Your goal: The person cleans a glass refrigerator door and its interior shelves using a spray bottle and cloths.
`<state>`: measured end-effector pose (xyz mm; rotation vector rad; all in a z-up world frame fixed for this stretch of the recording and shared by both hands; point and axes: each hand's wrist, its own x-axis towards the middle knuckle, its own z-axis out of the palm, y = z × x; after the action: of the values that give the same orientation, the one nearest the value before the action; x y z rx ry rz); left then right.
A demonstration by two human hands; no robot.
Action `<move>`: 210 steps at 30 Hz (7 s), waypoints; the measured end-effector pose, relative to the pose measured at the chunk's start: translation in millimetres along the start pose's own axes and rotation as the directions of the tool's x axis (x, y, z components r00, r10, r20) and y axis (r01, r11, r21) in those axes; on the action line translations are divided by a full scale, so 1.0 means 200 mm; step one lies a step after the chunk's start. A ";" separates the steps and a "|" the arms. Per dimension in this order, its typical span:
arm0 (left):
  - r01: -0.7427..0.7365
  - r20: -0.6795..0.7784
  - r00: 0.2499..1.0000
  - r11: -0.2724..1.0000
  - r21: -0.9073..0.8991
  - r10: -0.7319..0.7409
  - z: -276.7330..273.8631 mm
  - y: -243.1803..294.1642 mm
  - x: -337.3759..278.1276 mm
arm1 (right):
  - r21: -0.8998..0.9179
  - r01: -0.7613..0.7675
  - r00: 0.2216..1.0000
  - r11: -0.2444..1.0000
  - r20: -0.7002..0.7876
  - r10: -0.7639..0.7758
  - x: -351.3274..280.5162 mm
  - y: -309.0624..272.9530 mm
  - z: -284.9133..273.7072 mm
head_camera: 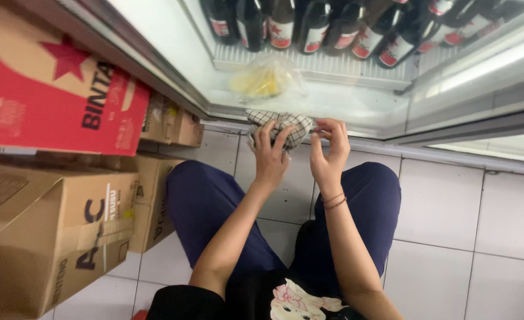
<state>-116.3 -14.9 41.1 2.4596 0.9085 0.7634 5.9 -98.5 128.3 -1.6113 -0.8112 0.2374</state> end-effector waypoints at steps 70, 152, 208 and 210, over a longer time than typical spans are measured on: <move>0.186 -0.058 0.897 0.492 -0.850 -0.438 -3.77 0.34 1.39 | 0.498 -0.028 0.560 0.867 0.726 -0.399 1.25 -3.41 0.74; 0.288 0.146 0.854 -0.221 -0.932 0.499 -1.41 5.17 1.52 | 0.996 -0.012 0.997 0.090 0.005 0.076 0.77 -1.67 -4.76; -0.474 -0.028 0.803 0.610 -0.635 0.596 -1.30 4.93 1.46 | 0.990 -0.092 0.985 0.105 0.074 0.158 0.88 -1.67 -4.36; -0.433 0.025 0.791 0.589 -0.682 0.611 -1.19 4.95 1.42 | 0.991 -0.060 0.984 0.117 0.039 0.174 0.81 -1.67 -4.39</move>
<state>376.6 -473.4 855.1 2.0818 -0.2336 0.7423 508.6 -689.3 683.9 -0.3041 -0.2318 0.6701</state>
